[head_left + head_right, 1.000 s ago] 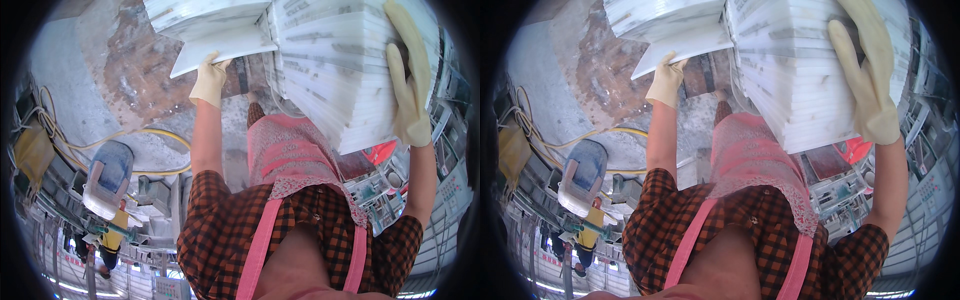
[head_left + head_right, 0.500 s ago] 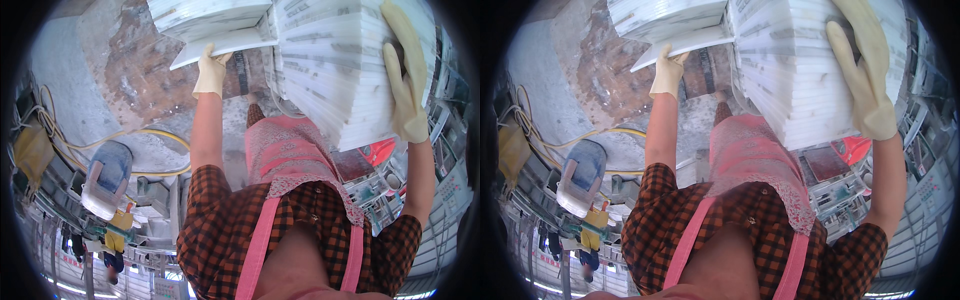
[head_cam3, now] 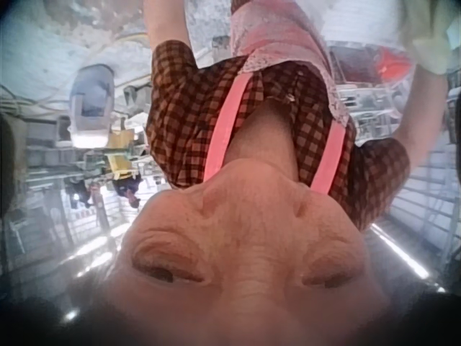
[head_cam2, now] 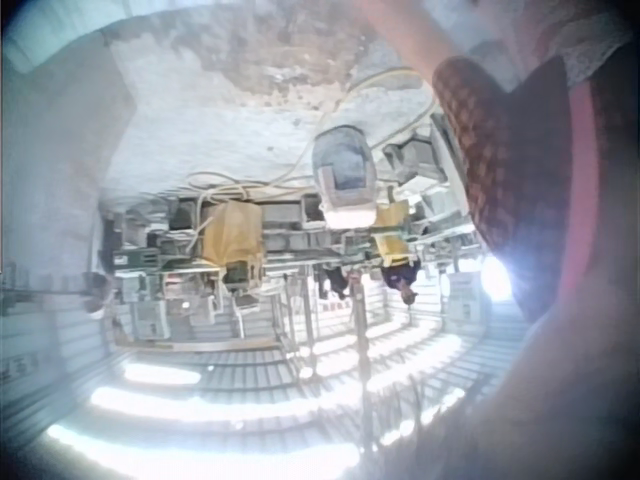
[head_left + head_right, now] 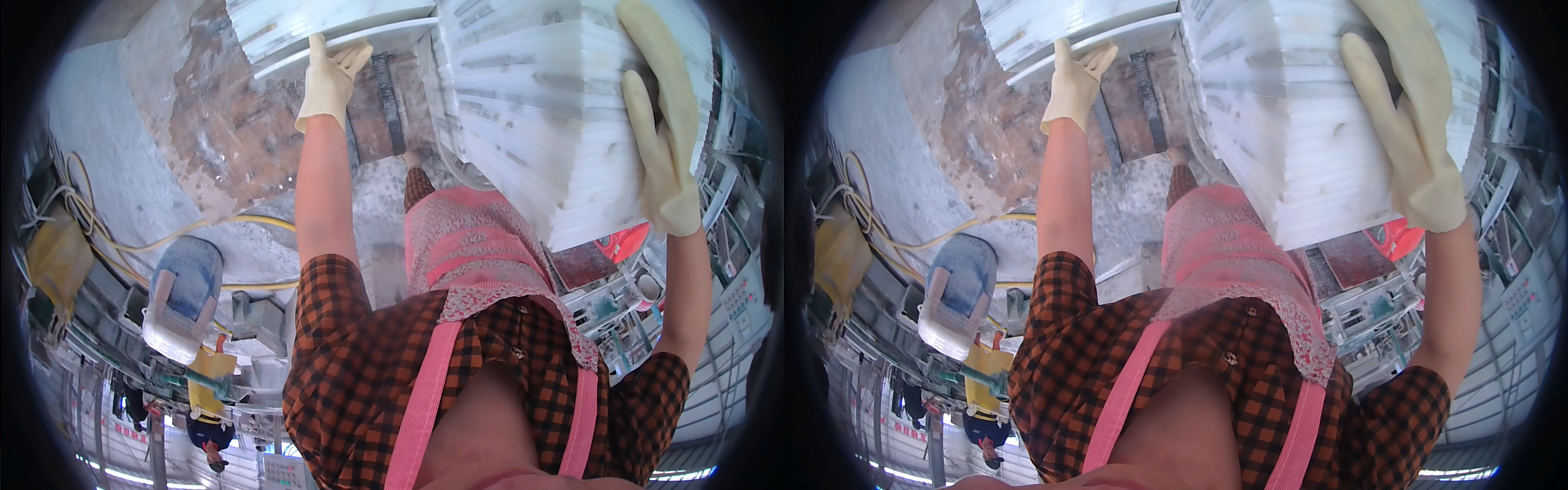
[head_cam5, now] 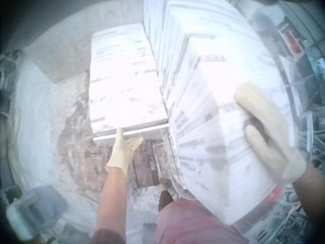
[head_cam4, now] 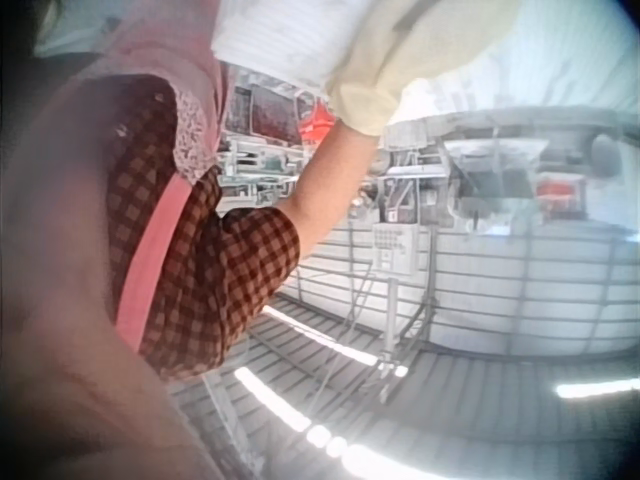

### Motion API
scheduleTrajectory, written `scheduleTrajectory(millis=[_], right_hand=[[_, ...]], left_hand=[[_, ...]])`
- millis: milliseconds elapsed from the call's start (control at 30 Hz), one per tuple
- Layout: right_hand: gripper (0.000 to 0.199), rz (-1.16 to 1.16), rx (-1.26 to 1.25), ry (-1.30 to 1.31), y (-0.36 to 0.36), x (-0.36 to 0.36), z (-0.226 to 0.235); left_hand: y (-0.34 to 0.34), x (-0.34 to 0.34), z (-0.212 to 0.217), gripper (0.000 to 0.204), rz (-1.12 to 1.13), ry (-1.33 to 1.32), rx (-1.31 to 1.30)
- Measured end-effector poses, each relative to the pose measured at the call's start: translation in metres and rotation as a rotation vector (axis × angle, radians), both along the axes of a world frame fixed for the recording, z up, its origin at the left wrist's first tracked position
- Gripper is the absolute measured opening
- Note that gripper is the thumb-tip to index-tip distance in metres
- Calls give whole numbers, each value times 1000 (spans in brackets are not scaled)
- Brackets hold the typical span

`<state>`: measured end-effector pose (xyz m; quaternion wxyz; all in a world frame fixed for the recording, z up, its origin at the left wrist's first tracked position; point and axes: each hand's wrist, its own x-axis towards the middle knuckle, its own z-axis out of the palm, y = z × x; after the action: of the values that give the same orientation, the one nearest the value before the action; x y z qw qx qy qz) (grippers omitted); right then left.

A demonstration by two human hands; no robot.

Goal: The person repeatedly picks up white rectangular tiles from a conveyor belt and stacks them into a growing pile. The person wears gloves and an apron while handling the tiles one at a time.

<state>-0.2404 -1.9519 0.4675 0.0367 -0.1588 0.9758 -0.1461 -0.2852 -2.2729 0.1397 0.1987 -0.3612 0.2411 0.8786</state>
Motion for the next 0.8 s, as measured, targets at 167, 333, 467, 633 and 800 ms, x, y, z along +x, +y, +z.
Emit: scheduleTrajectory(millis=[167,333,467,633,800], right_hand=[[50,35,65,40,-5,-5,2],[47,-15,11,-80,-6,-8,4],[51,-63,46,-120,3,-9,1],[53,60,146,-62,3,-17,6],[56,2,231,-151,-2,-16,15]], left_hand=[[-22,16,-8,68,-235,179,-321],[-106,43,-46,45,-25,-132,-867],[-158,38,-77,61,-72,-36,-783],[-129,-16,-102,67,-3,-151,-762],[-110,-58,-138,59,-49,-203,-787]])
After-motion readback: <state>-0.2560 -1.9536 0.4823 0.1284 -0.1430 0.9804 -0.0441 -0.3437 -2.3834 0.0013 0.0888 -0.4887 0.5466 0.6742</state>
